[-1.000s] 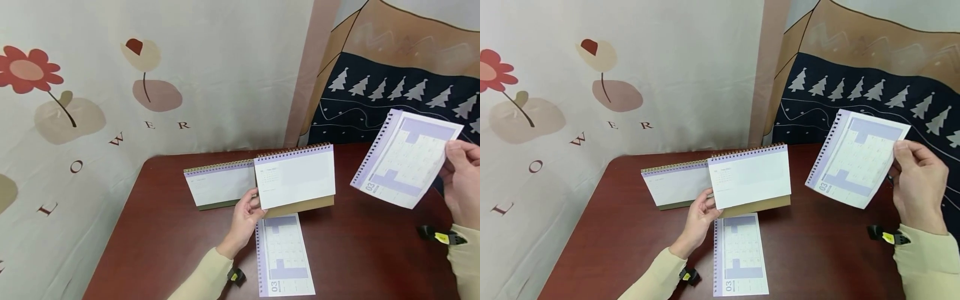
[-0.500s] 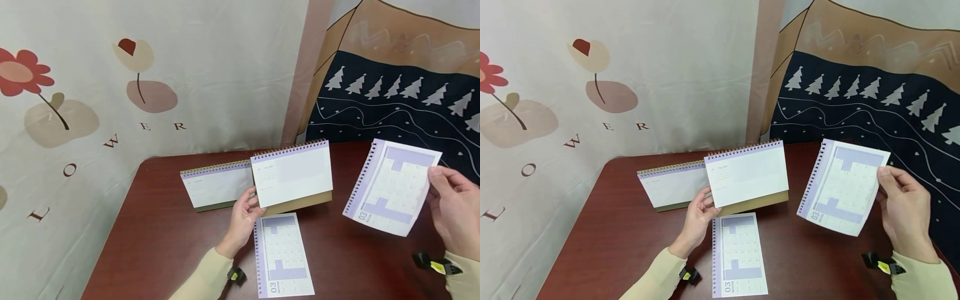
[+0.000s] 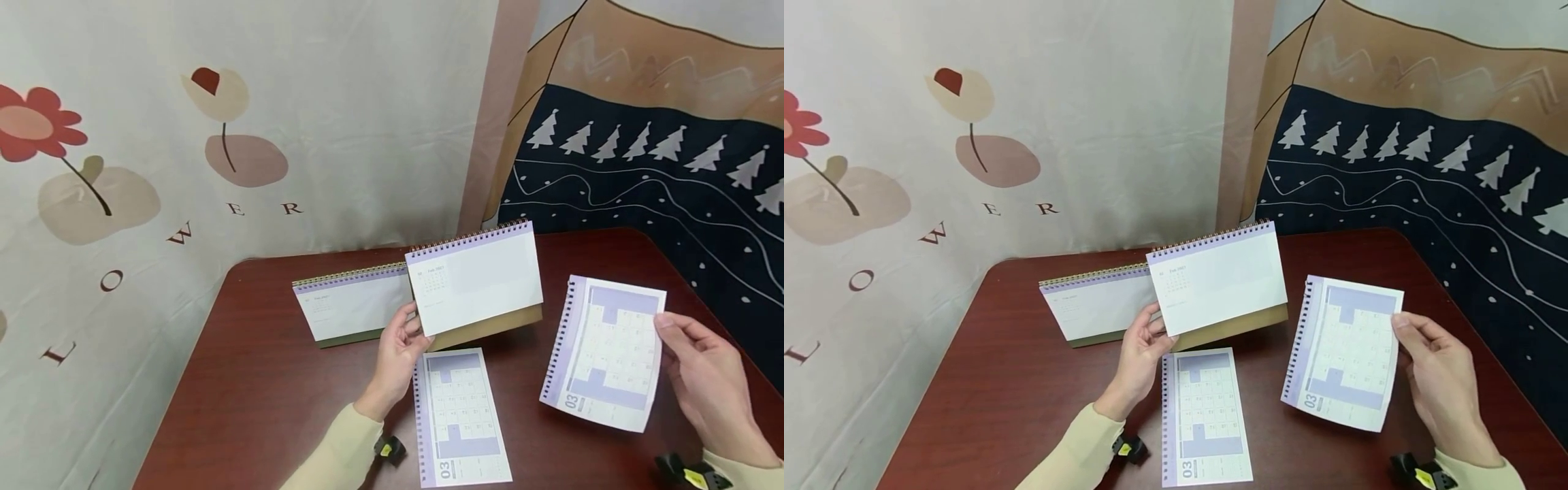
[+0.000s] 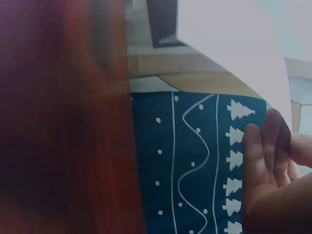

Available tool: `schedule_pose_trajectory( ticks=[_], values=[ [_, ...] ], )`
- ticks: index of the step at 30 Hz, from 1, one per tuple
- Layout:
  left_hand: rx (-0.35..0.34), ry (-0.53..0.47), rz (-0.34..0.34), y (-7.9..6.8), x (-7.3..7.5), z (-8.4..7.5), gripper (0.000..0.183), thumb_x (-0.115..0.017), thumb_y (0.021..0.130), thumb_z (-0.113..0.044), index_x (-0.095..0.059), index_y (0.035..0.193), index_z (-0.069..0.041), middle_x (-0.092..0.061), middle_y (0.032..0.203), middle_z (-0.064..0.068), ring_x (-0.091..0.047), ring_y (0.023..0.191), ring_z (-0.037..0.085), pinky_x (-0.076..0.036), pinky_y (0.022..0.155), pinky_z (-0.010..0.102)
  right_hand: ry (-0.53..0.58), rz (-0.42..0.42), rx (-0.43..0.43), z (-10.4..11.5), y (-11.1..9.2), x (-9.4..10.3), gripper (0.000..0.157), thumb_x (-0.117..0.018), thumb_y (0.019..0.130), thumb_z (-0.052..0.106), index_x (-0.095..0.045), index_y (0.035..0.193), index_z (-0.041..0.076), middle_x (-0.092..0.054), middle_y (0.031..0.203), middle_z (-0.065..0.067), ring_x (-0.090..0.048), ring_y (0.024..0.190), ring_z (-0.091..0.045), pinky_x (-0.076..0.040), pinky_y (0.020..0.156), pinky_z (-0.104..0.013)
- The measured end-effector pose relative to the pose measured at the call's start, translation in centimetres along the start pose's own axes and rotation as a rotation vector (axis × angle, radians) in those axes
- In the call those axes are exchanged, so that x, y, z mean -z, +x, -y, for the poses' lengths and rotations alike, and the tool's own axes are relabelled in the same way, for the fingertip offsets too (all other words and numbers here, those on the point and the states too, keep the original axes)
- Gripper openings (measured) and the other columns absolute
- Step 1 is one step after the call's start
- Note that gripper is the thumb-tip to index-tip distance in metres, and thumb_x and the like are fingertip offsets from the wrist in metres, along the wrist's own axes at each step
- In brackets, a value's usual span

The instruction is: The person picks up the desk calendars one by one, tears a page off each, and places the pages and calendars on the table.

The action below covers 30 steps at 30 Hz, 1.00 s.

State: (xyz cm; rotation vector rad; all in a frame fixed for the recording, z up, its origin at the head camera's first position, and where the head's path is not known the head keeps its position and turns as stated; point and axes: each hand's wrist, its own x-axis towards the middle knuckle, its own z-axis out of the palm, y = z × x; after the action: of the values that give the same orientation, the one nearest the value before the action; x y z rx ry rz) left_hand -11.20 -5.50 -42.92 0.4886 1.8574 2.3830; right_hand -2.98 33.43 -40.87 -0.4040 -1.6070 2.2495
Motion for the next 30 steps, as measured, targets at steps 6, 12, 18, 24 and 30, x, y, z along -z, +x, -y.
schedule_pose_trajectory(
  ticks=[6,12,18,24,30],
  values=[
    [0.007,-0.005,-0.032,0.1,-0.1,0.0,0.062,-0.051,0.086,0.023,-0.046,0.145,0.006,-0.06,0.139,0.027,-0.072,0.104,0.014,-0.056,0.096,0.034,-0.093,0.034,-0.065,-1.0,-0.8,-0.1,0.009,-0.072,0.098,0.017,-0.077,0.104,0.011,-0.076,0.095,0.008,-0.067,0.077,-0.005,-0.054,0.063,-0.019],
    [0.023,-0.004,-0.07,0.3,-0.2,-0.2,0.063,-0.052,0.085,0.023,-0.047,0.145,0.006,-0.061,0.138,0.026,-0.072,0.101,0.012,-0.057,0.094,0.032,-0.283,0.098,-0.159,-2.2,-1.4,-0.3,0.007,-0.07,0.1,0.022,-0.077,0.099,0.021,-0.076,0.089,0.009,-0.067,0.076,-0.005,-0.053,0.064,-0.02],
    [0.017,-0.018,-0.077,0.3,-0.1,-0.3,0.063,-0.051,0.086,0.024,-0.046,0.146,0.005,-0.061,0.138,0.026,-0.072,0.102,0.011,-0.057,0.089,0.028,-0.674,0.161,-0.145,-3.8,-1.6,-0.7,0.031,-0.062,0.105,0.031,-0.07,0.12,0.005,-0.074,0.093,0.012,-0.066,0.08,-0.008,-0.054,0.069,-0.02],
    [0.014,-0.029,-0.077,0.2,-0.1,-0.2,0.061,-0.052,0.087,0.024,-0.047,0.145,0.006,-0.061,0.138,0.027,-0.071,0.103,0.01,-0.057,0.089,0.027,-0.829,0.25,-0.115,-4.2,-1.5,-1.2,0.05,-0.059,0.106,0.036,-0.061,0.131,-0.008,-0.075,0.102,-0.003,-0.066,0.083,-0.008,-0.055,0.073,-0.016],
    [0.013,-0.025,-0.083,0.1,0.0,-0.3,0.062,-0.052,0.086,0.024,-0.047,0.145,0.006,-0.061,0.137,0.027,-0.071,0.101,0.01,-0.057,0.089,0.027,-0.868,0.327,-0.149,-4.3,-1.0,-1.7,0.055,-0.061,0.104,0.041,-0.06,0.132,-0.007,-0.074,0.11,-0.014,-0.068,0.085,-0.015,-0.055,0.075,-0.016]
  ],
)
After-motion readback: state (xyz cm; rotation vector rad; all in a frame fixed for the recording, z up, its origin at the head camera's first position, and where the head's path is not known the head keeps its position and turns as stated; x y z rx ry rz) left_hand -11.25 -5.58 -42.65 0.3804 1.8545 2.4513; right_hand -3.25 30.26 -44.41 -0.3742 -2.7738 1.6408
